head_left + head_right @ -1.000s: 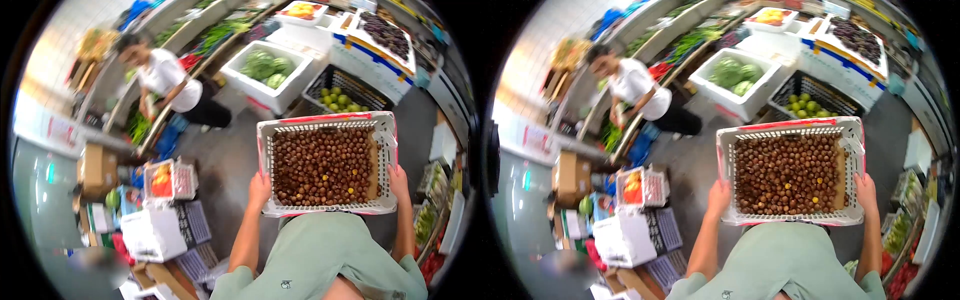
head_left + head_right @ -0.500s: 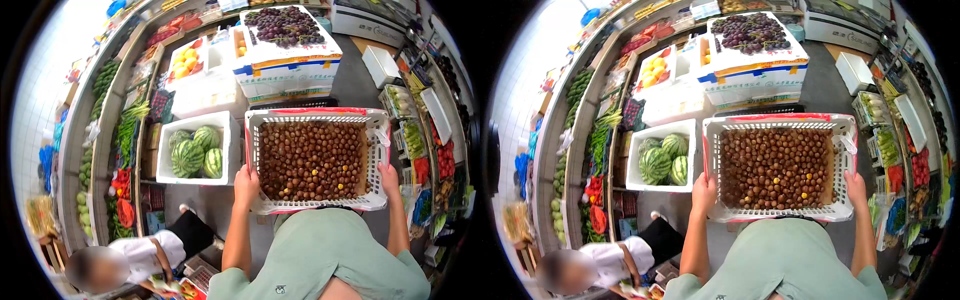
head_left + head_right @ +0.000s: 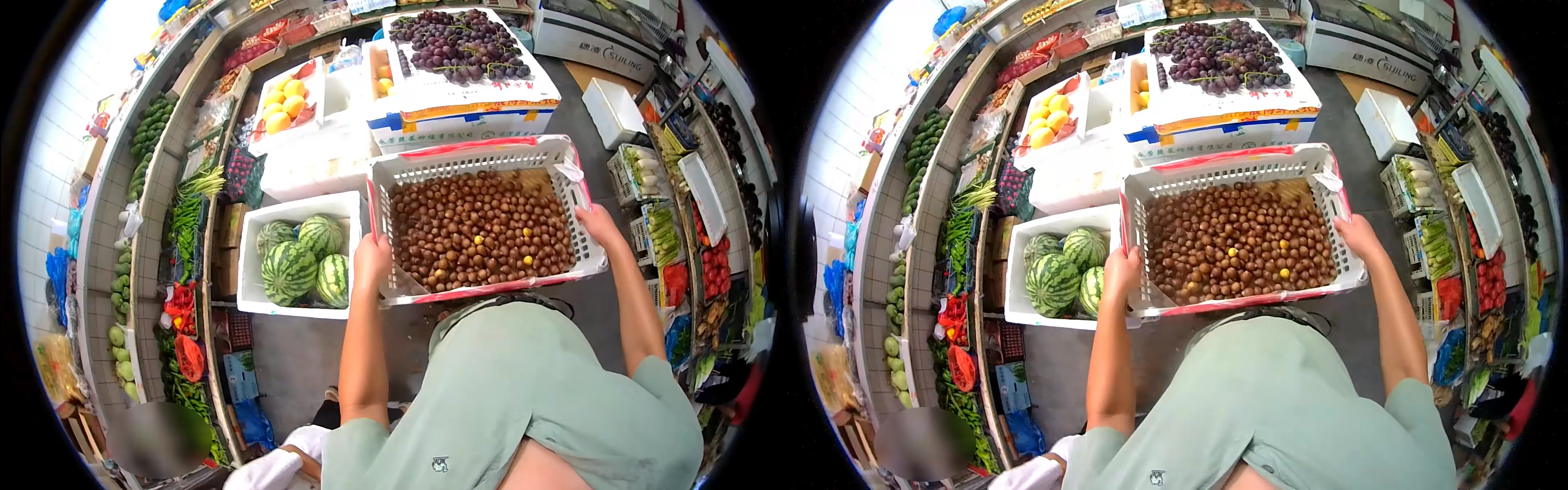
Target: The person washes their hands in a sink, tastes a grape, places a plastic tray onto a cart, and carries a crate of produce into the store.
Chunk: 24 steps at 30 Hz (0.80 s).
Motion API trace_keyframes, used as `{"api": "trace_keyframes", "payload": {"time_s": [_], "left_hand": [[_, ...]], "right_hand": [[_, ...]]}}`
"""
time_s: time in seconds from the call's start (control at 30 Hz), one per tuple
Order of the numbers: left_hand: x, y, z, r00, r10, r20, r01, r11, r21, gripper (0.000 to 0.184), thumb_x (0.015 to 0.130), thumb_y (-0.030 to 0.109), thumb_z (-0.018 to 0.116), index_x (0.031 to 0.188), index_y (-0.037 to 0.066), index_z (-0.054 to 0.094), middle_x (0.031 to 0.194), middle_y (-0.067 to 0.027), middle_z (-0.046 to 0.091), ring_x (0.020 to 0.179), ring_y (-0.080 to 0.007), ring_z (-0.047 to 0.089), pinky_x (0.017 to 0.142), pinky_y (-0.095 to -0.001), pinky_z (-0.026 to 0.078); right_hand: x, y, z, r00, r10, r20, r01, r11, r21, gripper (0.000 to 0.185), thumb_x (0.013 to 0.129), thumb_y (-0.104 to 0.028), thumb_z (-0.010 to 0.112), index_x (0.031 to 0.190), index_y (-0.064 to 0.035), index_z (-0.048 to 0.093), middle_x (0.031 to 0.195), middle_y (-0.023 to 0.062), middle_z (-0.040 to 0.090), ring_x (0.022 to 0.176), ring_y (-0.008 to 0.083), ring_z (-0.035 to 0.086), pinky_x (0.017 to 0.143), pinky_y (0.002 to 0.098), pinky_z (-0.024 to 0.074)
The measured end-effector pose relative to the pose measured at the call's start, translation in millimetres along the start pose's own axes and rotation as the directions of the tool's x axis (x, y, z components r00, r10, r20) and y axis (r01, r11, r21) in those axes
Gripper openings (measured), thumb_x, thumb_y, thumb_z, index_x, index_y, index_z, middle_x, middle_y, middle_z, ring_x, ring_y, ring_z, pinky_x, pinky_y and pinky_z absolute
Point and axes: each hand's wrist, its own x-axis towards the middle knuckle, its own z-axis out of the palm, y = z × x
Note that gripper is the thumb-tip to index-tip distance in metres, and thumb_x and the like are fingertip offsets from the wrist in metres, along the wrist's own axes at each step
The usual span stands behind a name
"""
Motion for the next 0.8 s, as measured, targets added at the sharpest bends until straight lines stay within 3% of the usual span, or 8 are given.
{"api": "trace_keyframes", "payload": {"time_s": [0.13, 0.23, 0.33, 0.4, 0.47, 0.57, 0.7, 0.8], "left_hand": [[15.6, -7.3, 11.4, 0.995, 0.039, -0.090, -0.030, 0.995, 0.092, 0.033, 0.091, 0.027, 0.054, 0.100, -0.005, 0.060, 0.091, -0.0268, 0.066, 0.090, -0.0423, 0.063, 0.081, -0.0453, 0.048], [24.1, -9.6, 12.3, 0.995, -0.078, 0.058, 0.087, 0.979, -0.183, 0.039, 0.090, 0.033, 0.058, 0.103, -0.004, 0.060, 0.088, -0.0244, 0.066, 0.088, -0.0387, 0.065, 0.080, -0.0444, 0.048], [25.7, -4.5, 11.7, 0.997, -0.047, -0.060, 0.044, 0.998, -0.050, 0.048, 0.086, 0.036, 0.064, 0.109, -0.005, 0.057, 0.096, -0.0250, 0.064, 0.094, -0.0362, 0.063, 0.084, -0.0428, 0.047], [10.7, 14.4, 7.0, 0.977, 0.075, -0.199, -0.066, 0.997, 0.051, 0.061, 0.083, 0.038, 0.070, 0.122, -0.006, 0.050, 0.119, -0.0274, 0.051, 0.109, -0.0400, 0.052, 0.094, -0.0429, 0.042], [6.0, 26.4, 6.6, 0.872, 0.331, -0.362, -0.267, 0.939, 0.214, 0.056, 0.084, 0.031, 0.071, 0.121, -0.004, 0.051, 0.119, -0.0257, 0.051, 0.110, -0.0390, 0.051, 0.095, -0.0432, 0.041], [-4.8, 63.9, 1.0, 0.745, 0.574, -0.340, -0.466, 0.812, 0.350, 0.047, 0.086, 0.029, 0.070, 0.118, -0.001, 0.054, 0.118, -0.0204, 0.055, 0.112, -0.0355, 0.051, 0.096, -0.0406, 0.041], [-30.9, 116.2, 19.8, 0.735, 0.665, -0.133, -0.678, 0.722, -0.136, 0.014, 0.086, 0.008, 0.067, 0.096, -0.002, 0.065, 0.093, -0.0148, 0.066, 0.087, -0.0249, 0.064, 0.081, -0.0328, 0.049], [-73.1, 149.6, 39.8, 0.699, 0.681, 0.218, -0.509, 0.688, -0.517, 0.014, 0.086, 0.005, 0.067, 0.098, -0.001, 0.066, 0.095, -0.0102, 0.067, 0.089, -0.0194, 0.064, 0.082, -0.0297, 0.049]], "right_hand": [[6.5, -23.4, -7.0, 0.999, 0.053, 0.002, -0.052, 0.989, -0.136, 0.032, 0.091, -0.031, 0.059, 0.083, -0.0001, 0.061, 0.071, 0.0023, 0.058, 0.062, 0.0135, 0.055, 0.058, 0.0315, 0.0463], [18.5, -9.0, -9.6, 0.998, 0.010, 0.066, -0.012, 0.999, 0.033, 0.035, 0.091, -0.035, 0.060, 0.081, -0.0007, 0.060, 0.071, 0.0030, 0.058, 0.063, 0.0127, 0.054, 0.058, 0.0312, 0.0459], [15.5, -13.5, -9.5, 1.000, -0.024, -0.014, 0.025, 0.998, 0.050, 0.038, 0.090, -0.037, 0.062, 0.081, -0.0007, 0.060, 0.070, 0.0027, 0.057, 0.064, 0.0139, 0.054, 0.061, 0.0323, 0.0465], [2.6, -21.7, -17.4, 0.996, 0.026, -0.088, -0.030, 0.999, -0.039, 0.040, 0.090, -0.040, 0.062, 0.089, 0.0004, 0.061, 0.077, 0.0050, 0.061, 0.072, 0.0151, 0.057, 0.069, 0.0315, 0.0474], [-9.6, -23.1, -24.2, 0.922, -0.123, -0.367, 0.123, 0.992, -0.023, 0.043, 0.091, -0.041, 0.061, 0.100, 0.0008, 0.061, 0.091, 0.0071, 0.063, 0.086, 0.0162, 0.059, 0.078, 0.0303, 0.0467], [-50.9, -20.3, -38.3, 0.937, 0.161, -0.309, 0.011, 0.873, 0.488, 0.043, 0.095, -0.045, 0.055, 0.116, -0.0069, 0.057, 0.108, 0.0035, 0.061, 0.097, 0.0141, 0.059, 0.081, 0.0297, 0.0466], [-125.7, 57.4, -37.1, 0.846, 0.416, -0.335, -0.216, 0.840, 0.497, 0.041, 0.095, -0.050, 0.052, 0.101, -0.0104, 0.059, 0.096, 0.0000, 0.059, 0.087, 0.0113, 0.057, 0.073, 0.0288, 0.0470], [-214.0, 123.4, 5.2, 0.784, 0.556, -0.276, -0.499, 0.829, 0.253, 0.046, 0.094, -0.053, 0.052, 0.084, -0.0080, 0.056, 0.067, 0.0000, 0.052, 0.058, 0.0114, 0.049, 0.051, 0.0296, 0.0418]]}}
